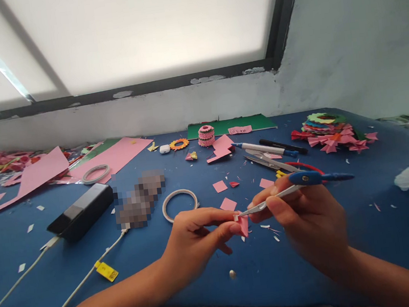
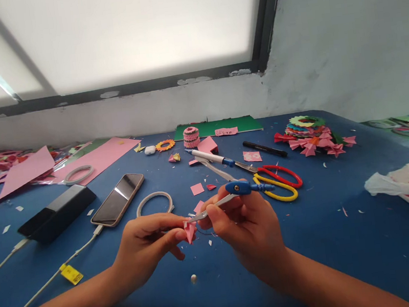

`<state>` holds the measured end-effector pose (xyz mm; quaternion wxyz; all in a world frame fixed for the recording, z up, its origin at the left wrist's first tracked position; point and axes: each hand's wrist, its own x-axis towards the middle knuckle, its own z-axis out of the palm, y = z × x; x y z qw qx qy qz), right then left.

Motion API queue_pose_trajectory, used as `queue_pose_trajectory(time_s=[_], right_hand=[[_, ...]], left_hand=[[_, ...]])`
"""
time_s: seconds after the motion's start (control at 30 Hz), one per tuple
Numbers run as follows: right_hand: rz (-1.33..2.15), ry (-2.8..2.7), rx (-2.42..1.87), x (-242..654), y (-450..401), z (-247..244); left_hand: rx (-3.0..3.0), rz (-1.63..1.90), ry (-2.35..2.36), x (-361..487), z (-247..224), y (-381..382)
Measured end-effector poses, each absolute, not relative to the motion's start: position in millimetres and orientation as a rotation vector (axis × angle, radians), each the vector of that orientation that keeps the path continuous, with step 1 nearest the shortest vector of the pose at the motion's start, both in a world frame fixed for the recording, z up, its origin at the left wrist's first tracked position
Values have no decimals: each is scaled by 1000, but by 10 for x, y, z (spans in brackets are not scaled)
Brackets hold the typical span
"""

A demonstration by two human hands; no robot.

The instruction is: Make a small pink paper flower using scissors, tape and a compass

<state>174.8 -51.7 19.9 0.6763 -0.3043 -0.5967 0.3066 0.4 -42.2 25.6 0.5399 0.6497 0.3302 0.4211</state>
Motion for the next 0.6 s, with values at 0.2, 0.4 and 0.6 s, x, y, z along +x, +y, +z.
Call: queue_pose_trajectory(time_s=[0.2,0.4,0.6], right_hand=[[568,-1483,-703,1751,-555,210],[258,-1667,-797,1760,-567,258],[99,-1714,-752,1760,-570,316]], left_hand=[[1610,987,831,1,246,-414],[1639,957,915,11,266,-424],[1582,928,916,13,286,-420]])
